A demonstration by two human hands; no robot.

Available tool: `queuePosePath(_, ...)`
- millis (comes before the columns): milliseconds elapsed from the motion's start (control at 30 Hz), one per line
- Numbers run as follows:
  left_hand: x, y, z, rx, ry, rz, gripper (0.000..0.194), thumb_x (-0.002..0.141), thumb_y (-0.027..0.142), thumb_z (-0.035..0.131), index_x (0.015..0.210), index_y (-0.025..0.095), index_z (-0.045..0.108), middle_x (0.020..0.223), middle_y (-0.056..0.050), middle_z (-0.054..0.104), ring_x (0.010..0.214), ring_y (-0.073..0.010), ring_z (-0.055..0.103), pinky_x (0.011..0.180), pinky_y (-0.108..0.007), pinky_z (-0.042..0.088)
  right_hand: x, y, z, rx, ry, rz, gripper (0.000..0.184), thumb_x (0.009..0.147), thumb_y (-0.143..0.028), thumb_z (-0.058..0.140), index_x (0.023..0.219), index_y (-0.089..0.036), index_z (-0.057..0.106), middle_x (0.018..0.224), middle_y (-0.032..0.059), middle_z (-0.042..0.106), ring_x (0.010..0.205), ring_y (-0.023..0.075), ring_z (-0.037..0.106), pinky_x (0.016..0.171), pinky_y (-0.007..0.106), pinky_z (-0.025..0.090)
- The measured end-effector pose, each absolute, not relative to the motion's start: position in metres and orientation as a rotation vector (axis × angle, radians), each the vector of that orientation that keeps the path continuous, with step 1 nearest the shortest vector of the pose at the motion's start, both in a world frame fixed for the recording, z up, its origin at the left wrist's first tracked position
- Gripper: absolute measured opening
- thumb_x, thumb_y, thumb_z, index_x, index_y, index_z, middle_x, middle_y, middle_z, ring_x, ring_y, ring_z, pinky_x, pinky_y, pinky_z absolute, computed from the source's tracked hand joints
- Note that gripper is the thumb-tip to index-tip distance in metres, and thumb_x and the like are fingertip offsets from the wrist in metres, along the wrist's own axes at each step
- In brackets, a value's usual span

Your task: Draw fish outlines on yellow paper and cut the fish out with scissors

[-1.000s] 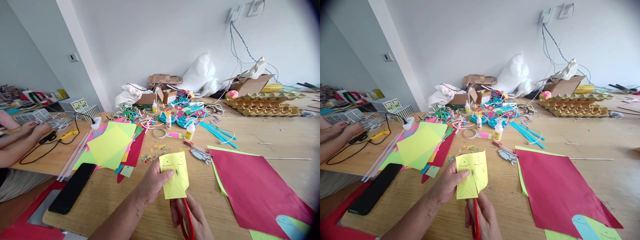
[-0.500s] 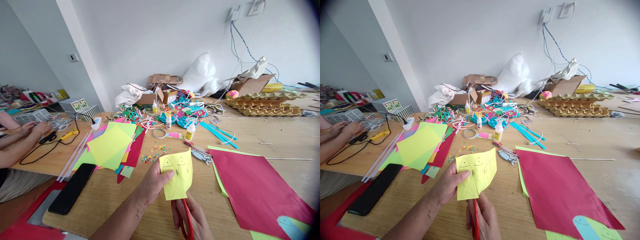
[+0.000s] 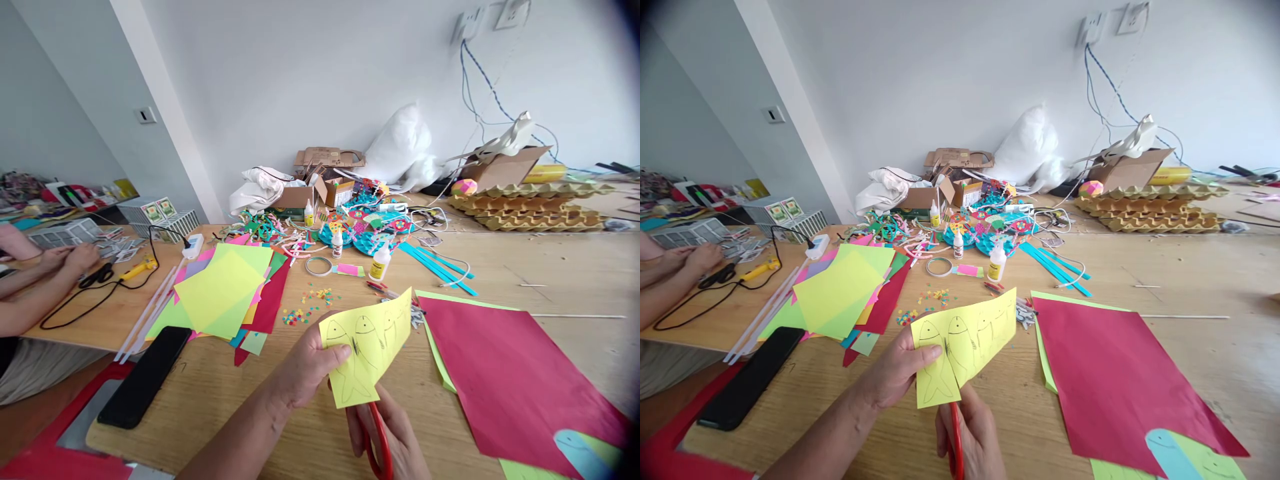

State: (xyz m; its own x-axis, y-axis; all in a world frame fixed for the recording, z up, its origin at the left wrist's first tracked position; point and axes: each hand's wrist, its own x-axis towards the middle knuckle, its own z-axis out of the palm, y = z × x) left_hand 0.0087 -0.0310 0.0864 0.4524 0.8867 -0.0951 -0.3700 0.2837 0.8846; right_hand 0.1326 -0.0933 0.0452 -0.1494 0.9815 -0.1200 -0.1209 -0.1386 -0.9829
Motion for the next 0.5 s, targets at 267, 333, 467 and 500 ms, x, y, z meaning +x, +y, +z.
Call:
queuePosePath(267,0.013,-0.033,0.083,0.906,0.725,1.021,0.046,0.072,0.03,0.07,0.115,0.016,0.058,0.107,-0.01,0.067,0.097,-0.0261,0.062,0.081,-0.033,0.047,0.132,-0.093,0.044,-1.127,-1.113,1.513,0.048,0.079,-0.065,0.046,0.059,-0.021,0.044,0.046,-0.0062,0.04,0.042,0.0096,0.031,0.044,0.023,0.025)
queuePosePath(333,0.015,-0.033,0.081,0.903,0.761,1.067,0.045,0.072,0.031,0.07,0.113,0.016,0.059,0.103,-0.01,0.069,0.097,-0.0264,0.062,0.08,-0.033,0.047,0.132,-0.092,0.048,-1.131,-1.122,1.522,0.047,0.08,-0.064,0.047,0.059,-0.021,0.045,0.046,-0.0056,0.042,0.044,0.0106,0.034,0.046,0.024,0.029)
queuePosePath(467,0.013,-0.03,0.079,0.881,0.779,1.103,0.039,0.07,0.031,0.071,0.105,0.015,0.062,0.098,-0.009,0.07,0.093,-0.0251,0.063,0.081,-0.034,0.047,0.138,-0.094,0.05,-1.114,-1.139,1.606,0.046,0.079,-0.063,0.051,0.063,-0.02,0.052,0.046,-0.0047,0.045,0.049,0.0126,0.04,0.056,0.025,0.038)
queuePosePath(500,0.012,-0.029,0.079,0.876,0.779,1.098,0.038,0.07,0.031,0.072,0.104,0.015,0.063,0.097,-0.009,0.07,0.091,-0.0247,0.064,0.081,-0.034,0.047,0.142,-0.097,0.048,-1.117,-1.123,1.652,0.045,0.078,-0.063,0.052,0.064,-0.02,0.054,0.047,-0.0038,0.047,0.051,0.0132,0.042,0.059,0.026,0.041)
